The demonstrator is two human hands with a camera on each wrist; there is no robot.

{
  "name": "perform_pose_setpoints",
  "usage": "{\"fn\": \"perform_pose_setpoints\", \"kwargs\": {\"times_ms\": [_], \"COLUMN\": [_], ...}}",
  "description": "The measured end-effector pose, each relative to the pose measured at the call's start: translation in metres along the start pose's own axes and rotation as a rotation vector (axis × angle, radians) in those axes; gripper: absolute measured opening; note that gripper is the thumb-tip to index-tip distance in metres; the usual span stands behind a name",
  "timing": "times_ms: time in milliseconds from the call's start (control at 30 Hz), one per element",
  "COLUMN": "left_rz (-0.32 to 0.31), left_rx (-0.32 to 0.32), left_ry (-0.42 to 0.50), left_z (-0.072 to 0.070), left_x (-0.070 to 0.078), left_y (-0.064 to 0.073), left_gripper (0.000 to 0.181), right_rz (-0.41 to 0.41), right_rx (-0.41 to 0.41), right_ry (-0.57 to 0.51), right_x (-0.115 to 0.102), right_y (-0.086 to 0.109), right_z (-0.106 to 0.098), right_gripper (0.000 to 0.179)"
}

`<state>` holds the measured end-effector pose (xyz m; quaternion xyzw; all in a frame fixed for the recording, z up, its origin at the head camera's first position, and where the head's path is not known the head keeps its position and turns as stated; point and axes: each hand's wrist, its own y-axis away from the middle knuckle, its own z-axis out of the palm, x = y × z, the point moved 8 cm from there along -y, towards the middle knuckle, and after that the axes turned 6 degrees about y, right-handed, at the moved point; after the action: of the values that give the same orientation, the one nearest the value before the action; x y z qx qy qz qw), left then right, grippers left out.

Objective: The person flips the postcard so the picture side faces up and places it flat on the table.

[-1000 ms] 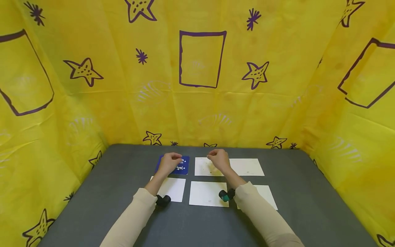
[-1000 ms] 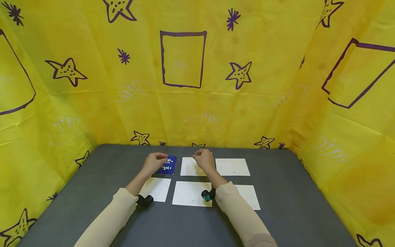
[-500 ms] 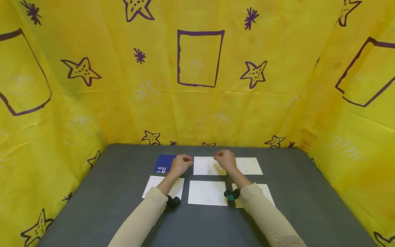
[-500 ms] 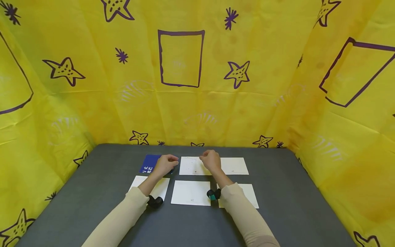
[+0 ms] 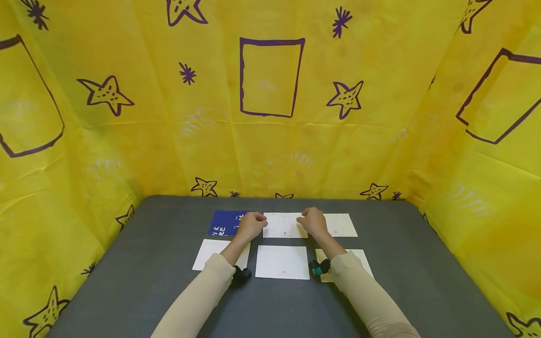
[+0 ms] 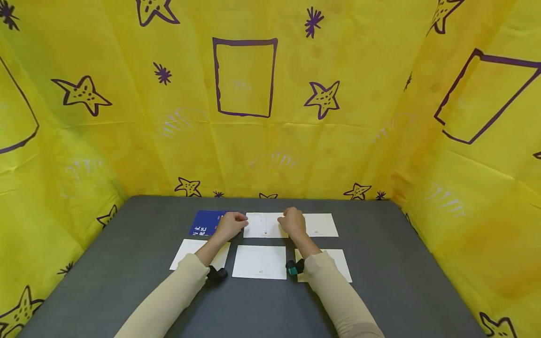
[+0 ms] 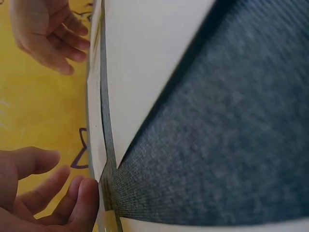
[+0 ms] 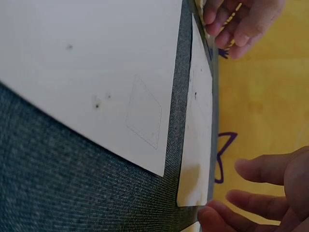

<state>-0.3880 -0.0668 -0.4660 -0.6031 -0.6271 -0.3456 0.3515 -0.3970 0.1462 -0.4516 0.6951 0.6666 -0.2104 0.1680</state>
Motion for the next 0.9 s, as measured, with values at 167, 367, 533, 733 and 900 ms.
{"fn": "perform_pose_setpoints", "kwargs": {"times_ms": [167,367,533,733,900], "left_rz": [-0.005,-0.005,-0.023,-0.051,-0.063], "left_rx": [-0.006,0.005,0.025,0.005,0.0], "left_ry": [-0.035,-0.09,-0.126,-0.105,-0.079], "left_z": [0.005,0.009,0.009,0.011,0.012], "left_x": [0.003,0.004,0.005,0.005,0.004], "left_y": [-0.001,-0.002,0.0,0.0,-0.002], "left_gripper": [0.016,0.017,0.017,0.018,0.017], "right_rz": [0.004,-0.008,-0.022,0.009,0.044], "right_rx": [0.001,0.005,-0.012,-0.022,-0.048], "right_ry": [0.036,0.039,0.018,0.032,0.012], "right_x": [0.001,0.001,0.0,0.003,0.007], "right_y": [0.001,0.002,0.005,0.006,0.004], "right_z": [-0.001,0.0,0.003,0.004,0.005], "right_gripper": [0.029,0.029,0.044,0.014,0.031]}}
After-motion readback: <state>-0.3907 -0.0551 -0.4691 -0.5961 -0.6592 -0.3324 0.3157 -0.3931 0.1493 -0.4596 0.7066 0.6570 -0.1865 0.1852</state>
